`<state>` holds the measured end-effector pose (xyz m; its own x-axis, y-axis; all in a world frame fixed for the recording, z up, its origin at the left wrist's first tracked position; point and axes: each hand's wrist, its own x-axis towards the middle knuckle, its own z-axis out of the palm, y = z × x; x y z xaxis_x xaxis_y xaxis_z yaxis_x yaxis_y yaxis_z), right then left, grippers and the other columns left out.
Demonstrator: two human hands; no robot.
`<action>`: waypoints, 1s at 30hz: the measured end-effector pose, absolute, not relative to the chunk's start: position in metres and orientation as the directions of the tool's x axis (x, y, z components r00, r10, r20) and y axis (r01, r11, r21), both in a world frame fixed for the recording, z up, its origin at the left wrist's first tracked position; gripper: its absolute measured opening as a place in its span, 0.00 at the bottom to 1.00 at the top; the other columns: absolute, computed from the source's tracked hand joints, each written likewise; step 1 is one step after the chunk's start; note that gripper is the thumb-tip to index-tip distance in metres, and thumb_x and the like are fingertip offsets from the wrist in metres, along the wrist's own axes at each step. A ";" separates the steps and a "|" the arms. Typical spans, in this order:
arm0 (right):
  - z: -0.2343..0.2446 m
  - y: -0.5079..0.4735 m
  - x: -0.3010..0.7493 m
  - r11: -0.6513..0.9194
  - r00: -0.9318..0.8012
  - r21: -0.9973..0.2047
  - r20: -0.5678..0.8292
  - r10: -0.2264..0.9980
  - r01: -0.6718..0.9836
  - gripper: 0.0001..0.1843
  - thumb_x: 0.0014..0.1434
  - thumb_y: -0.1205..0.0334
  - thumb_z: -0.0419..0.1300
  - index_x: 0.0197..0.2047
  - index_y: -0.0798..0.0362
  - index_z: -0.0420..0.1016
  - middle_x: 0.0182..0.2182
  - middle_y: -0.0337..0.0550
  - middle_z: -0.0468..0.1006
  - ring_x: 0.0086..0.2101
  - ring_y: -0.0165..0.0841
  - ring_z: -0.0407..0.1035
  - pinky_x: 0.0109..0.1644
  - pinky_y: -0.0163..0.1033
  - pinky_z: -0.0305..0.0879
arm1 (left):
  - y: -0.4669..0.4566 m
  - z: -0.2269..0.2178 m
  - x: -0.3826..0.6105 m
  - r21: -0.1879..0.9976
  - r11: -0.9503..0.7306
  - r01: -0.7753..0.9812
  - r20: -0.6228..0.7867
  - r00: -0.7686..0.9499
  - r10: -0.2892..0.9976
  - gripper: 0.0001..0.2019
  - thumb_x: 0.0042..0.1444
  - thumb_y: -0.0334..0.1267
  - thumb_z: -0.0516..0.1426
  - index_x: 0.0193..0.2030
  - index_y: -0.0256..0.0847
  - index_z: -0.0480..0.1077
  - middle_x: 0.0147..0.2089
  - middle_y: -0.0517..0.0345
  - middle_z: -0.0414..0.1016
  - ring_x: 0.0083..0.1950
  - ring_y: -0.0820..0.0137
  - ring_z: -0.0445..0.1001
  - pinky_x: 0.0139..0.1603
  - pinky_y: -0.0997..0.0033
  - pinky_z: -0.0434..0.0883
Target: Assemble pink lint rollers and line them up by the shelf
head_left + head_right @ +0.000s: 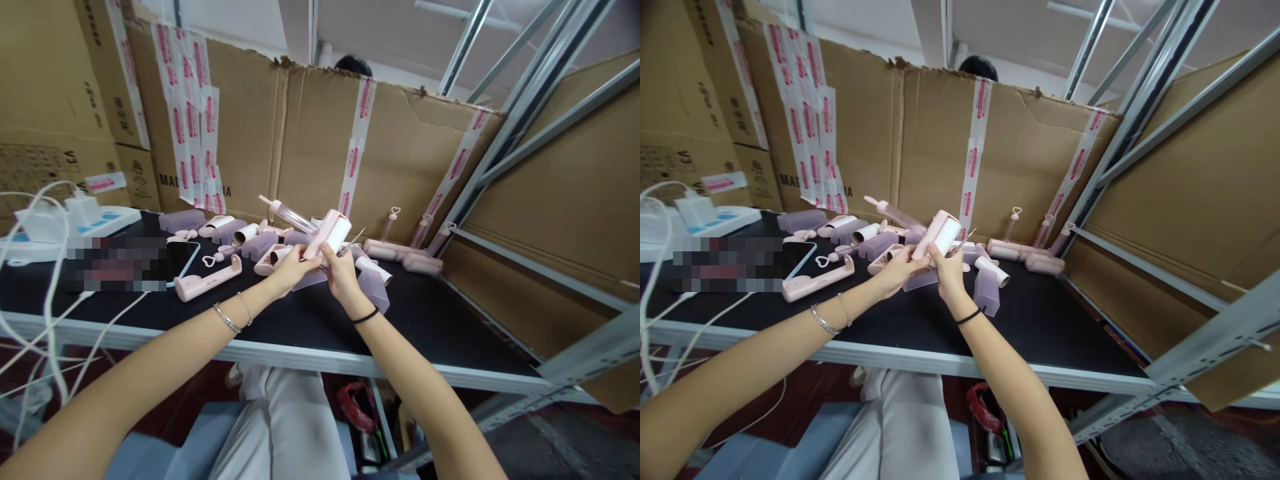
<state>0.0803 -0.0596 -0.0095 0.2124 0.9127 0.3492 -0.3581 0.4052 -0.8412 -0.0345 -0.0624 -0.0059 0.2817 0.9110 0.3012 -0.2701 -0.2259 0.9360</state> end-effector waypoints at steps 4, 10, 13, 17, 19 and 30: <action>-0.010 -0.059 0.088 0.427 0.236 -0.861 0.369 0.899 -0.278 0.27 0.37 0.54 0.71 0.36 0.51 0.62 0.28 0.33 0.74 0.29 0.28 0.71 0.32 0.33 0.70 | -0.059 -0.009 -0.037 0.939 -0.341 -0.041 0.337 0.299 0.893 0.22 0.43 0.39 0.64 0.44 0.37 0.63 0.44 0.51 0.71 0.43 0.66 0.72 0.48 0.56 0.70; -0.009 -0.059 0.093 0.386 0.143 -0.908 0.365 0.920 -0.163 0.27 0.39 0.51 0.70 0.40 0.53 0.67 0.33 0.39 0.76 0.31 0.29 0.71 0.36 0.35 0.70 | -0.059 -0.009 -0.043 0.933 -0.359 0.034 0.324 0.355 0.877 0.27 0.42 0.40 0.65 0.49 0.36 0.62 0.49 0.46 0.72 0.49 0.60 0.72 0.51 0.53 0.68; -0.010 -0.059 0.092 0.358 0.183 -0.931 0.340 0.923 -0.076 0.26 0.39 0.49 0.69 0.39 0.55 0.70 0.33 0.41 0.77 0.32 0.32 0.72 0.36 0.37 0.70 | -0.061 -0.009 -0.043 0.937 -0.350 0.015 0.309 0.432 0.847 0.28 0.43 0.37 0.64 0.50 0.35 0.61 0.49 0.45 0.72 0.51 0.60 0.71 0.53 0.53 0.67; -0.010 -0.060 0.093 0.361 0.239 -0.933 0.349 0.906 -0.005 0.25 0.40 0.47 0.67 0.38 0.55 0.71 0.33 0.42 0.77 0.32 0.33 0.72 0.37 0.38 0.69 | -0.062 -0.004 -0.045 0.936 -0.351 -0.017 0.309 0.513 0.801 0.28 0.42 0.35 0.64 0.51 0.35 0.62 0.50 0.48 0.71 0.53 0.60 0.69 0.56 0.54 0.64; -0.008 -0.060 0.094 0.380 0.180 -0.925 0.370 0.911 -0.020 0.24 0.43 0.48 0.64 0.39 0.55 0.71 0.33 0.43 0.77 0.32 0.34 0.72 0.38 0.38 0.69 | -0.063 0.001 -0.047 0.950 -0.311 -0.034 0.279 0.545 0.791 0.28 0.41 0.33 0.64 0.50 0.35 0.62 0.49 0.49 0.72 0.52 0.61 0.69 0.56 0.55 0.63; -0.009 -0.051 0.099 0.455 0.051 -0.887 0.452 0.891 -0.080 0.21 0.46 0.49 0.61 0.39 0.56 0.71 0.30 0.41 0.75 0.30 0.33 0.69 0.36 0.39 0.68 | -0.061 0.002 -0.044 0.962 -0.265 -0.062 0.253 0.562 0.788 0.23 0.41 0.29 0.59 0.47 0.36 0.60 0.38 0.57 0.69 0.40 0.70 0.70 0.45 0.63 0.67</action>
<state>0.0988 -0.0507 -0.0092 0.0513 0.8905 0.4520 -0.0803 0.4548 -0.8870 -0.0441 -0.0614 0.0017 0.5618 0.7875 0.2534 -0.0621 -0.2653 0.9622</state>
